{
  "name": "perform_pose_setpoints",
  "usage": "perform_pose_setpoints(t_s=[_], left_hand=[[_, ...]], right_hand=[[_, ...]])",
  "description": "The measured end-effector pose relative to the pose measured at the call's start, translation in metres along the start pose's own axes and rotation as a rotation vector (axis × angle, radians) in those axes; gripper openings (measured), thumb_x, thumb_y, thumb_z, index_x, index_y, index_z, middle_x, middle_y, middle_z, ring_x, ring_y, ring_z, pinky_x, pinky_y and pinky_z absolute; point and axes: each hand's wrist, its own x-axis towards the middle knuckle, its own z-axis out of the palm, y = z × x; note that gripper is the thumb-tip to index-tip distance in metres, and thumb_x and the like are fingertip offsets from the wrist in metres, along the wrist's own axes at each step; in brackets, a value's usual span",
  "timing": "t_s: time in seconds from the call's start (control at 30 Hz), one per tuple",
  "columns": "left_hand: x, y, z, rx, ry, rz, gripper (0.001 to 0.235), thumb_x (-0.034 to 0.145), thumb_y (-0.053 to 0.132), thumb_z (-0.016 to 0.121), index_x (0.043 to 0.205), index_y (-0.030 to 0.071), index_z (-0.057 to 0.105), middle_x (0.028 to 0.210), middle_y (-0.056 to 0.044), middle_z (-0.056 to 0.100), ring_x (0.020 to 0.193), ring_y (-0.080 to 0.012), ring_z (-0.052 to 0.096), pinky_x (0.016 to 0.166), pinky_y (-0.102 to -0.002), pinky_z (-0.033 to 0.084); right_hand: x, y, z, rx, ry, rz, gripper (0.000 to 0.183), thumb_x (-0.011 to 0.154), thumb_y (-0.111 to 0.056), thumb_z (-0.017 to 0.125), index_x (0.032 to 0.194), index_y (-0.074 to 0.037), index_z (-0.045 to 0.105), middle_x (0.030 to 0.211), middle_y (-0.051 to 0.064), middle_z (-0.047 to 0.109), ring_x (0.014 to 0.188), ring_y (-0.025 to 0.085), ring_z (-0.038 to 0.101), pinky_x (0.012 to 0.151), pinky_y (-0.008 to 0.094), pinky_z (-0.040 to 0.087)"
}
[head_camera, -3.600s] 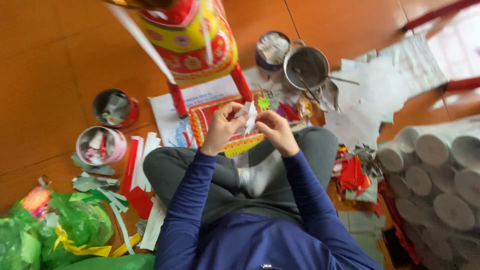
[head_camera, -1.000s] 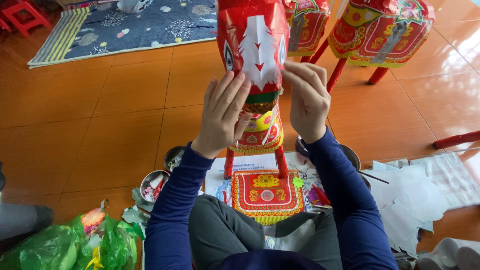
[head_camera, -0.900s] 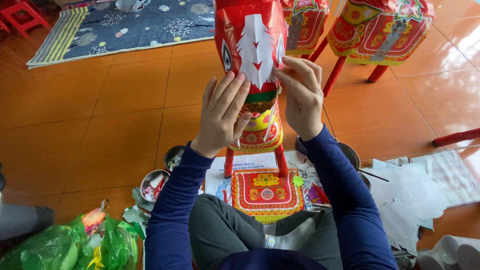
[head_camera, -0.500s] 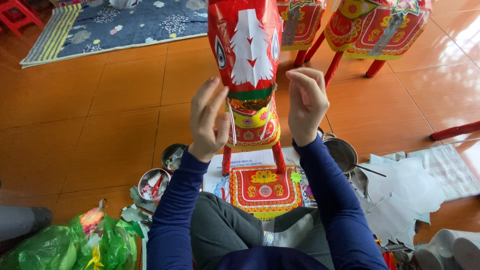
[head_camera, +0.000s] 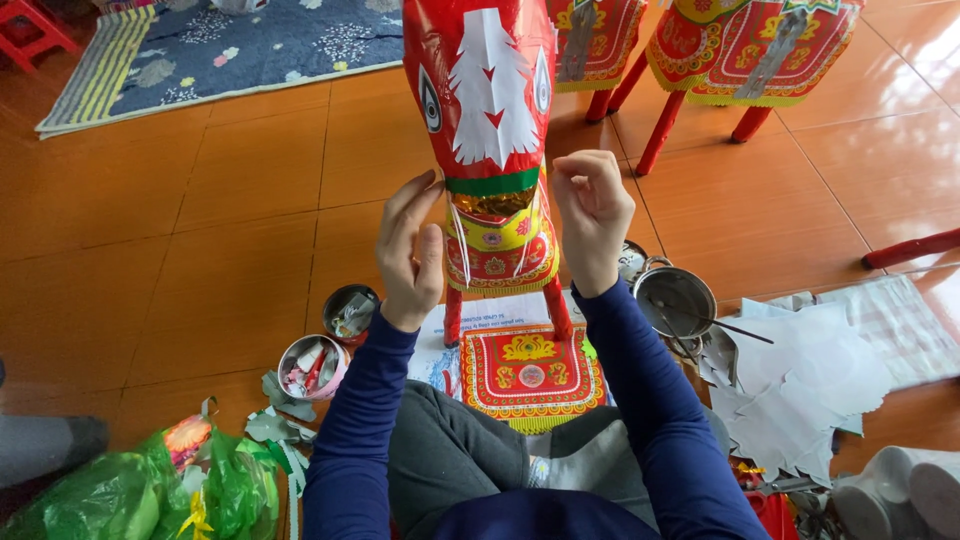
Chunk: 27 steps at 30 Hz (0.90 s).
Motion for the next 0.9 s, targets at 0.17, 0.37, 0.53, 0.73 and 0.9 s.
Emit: perform_pose_setpoints(t_s=[0.17,0.37,0.53,0.73,0.9], left_hand=[[0.001,0.003,0.001,-0.018,0.013,-0.018,0.040,0.106,0.025,0.040,0.134,0.002,0.057,0.136,-0.015,0.053,0.126,-0.0288,0.056,0.104,-0.040,0.048],[-0.005,0.005,0.002,-0.021,0.047,-0.055,0.042,0.107,0.028,0.037,0.136,0.002,0.055,0.138,-0.016,0.052,0.128,-0.0297,0.054,0.105,-0.040,0.047],[-0.008,0.002,0.012,-0.061,0.027,-0.059,0.048,0.107,0.034,0.037,0.143,0.003,0.050,0.146,-0.016,0.045,0.137,-0.0300,0.047,0.111,-0.040,0.043],[-0.001,0.012,0.018,-0.068,0.057,-0.105,0.048,0.107,0.033,0.035,0.142,0.004,0.050,0.145,-0.016,0.046,0.136,-0.0292,0.048,0.113,-0.041,0.042],[0.003,0.015,0.024,-0.508,0.187,-0.320,0.041,0.106,0.029,0.042,0.130,0.000,0.058,0.138,-0.016,0.051,0.134,-0.0230,0.046,0.113,-0.037,0.038]], right_hand=[[-0.004,-0.002,-0.002,-0.016,-0.009,-0.103,0.017,0.100,0.003,0.055,0.111,-0.003,0.066,0.106,0.011,0.058,0.098,0.019,0.059,0.077,0.029,0.050],[-0.013,0.006,-0.014,-0.056,-0.049,-0.096,0.023,0.101,0.005,0.050,0.116,-0.002,0.066,0.112,0.013,0.058,0.105,0.022,0.057,0.083,0.035,0.049],[-0.011,0.001,-0.006,-0.069,-0.142,-0.194,0.029,0.103,0.002,0.046,0.128,0.000,0.060,0.127,0.016,0.057,0.118,0.026,0.056,0.093,0.040,0.048],[-0.005,0.000,0.003,0.032,-0.151,-0.233,0.027,0.105,-0.001,0.043,0.126,0.003,0.059,0.125,0.021,0.057,0.118,0.032,0.057,0.097,0.045,0.048],[0.002,-0.006,0.002,0.033,-0.172,-0.183,0.023,0.104,-0.003,0.045,0.121,0.003,0.059,0.121,0.019,0.056,0.112,0.026,0.053,0.091,0.040,0.047]])
